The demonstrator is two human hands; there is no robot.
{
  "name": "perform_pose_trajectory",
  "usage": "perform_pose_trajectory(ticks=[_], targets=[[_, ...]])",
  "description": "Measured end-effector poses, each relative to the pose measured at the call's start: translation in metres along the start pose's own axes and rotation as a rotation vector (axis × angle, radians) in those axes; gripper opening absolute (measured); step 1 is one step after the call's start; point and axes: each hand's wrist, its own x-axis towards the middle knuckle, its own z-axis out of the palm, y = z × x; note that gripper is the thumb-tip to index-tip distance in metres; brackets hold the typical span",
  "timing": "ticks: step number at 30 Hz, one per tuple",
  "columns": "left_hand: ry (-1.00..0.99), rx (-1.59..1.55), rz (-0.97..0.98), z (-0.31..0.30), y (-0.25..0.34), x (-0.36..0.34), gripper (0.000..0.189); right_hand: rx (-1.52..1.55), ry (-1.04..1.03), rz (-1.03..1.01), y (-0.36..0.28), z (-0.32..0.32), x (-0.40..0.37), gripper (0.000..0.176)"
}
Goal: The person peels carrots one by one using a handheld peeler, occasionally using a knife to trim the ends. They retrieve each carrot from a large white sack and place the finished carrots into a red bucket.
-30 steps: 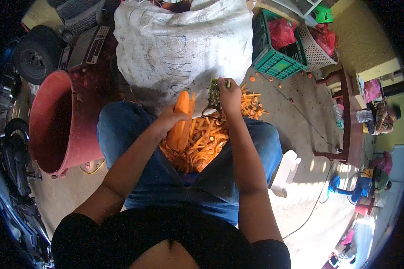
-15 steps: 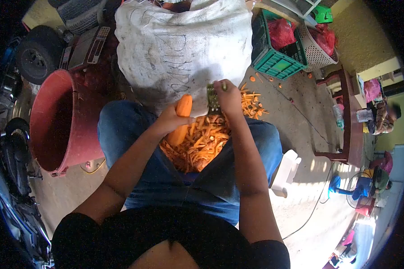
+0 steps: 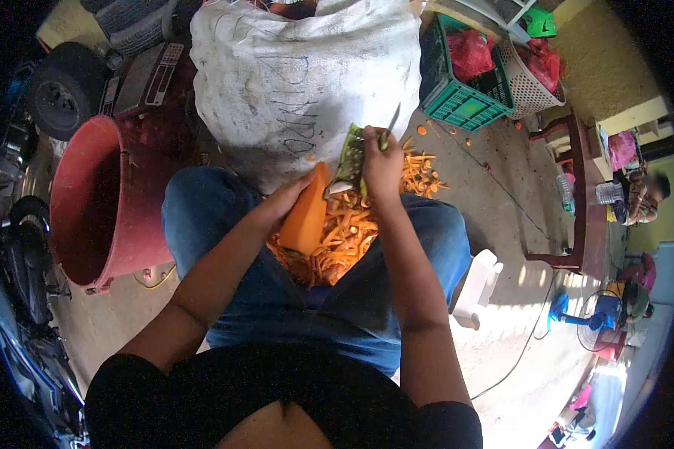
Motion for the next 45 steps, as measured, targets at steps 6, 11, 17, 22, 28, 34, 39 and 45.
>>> perform_pose_trajectory(ticks=[6, 11, 17, 22, 28, 34, 39, 45], targets=[[0.081, -0.239, 0.093, 0.006, 0.003, -0.002, 0.035, 0.011, -0.260, -0.126, -0.008, 0.025, -0.043, 0.025], [0.080, -0.101, 0.098, 0.003, 0.003, 0.000, 0.033, -0.142, -0.252, -0.226, -0.012, 0.032, -0.056, 0.021], [-0.161, 0.118, -0.130, 0.016, 0.005, -0.020, 0.032, -0.240, 0.097, -0.203, 0.012, 0.014, -0.004, 0.021], [-0.446, 0.128, -0.166, 0.022, -0.001, -0.035, 0.042, -0.327, 0.410, -0.117, 0.040, -0.032, 0.055, 0.022], [-0.188, 0.024, -0.027, 0.008, 0.004, -0.017, 0.036, -0.297, 0.319, -0.148, 0.041, -0.025, 0.046, 0.026], [-0.015, 0.340, 0.271, 0.006, 0.006, -0.013, 0.031, -0.224, 0.144, -0.189, 0.036, -0.010, 0.037, 0.028], [0.147, 0.535, 0.382, 0.005, 0.001, -0.011, 0.037, -0.311, -0.023, -0.212, 0.012, -0.008, 0.018, 0.023], [0.280, 0.753, 0.563, -0.002, 0.001, -0.003, 0.035, -0.779, -0.691, -0.412, 0.009, -0.014, 0.000, 0.020]])
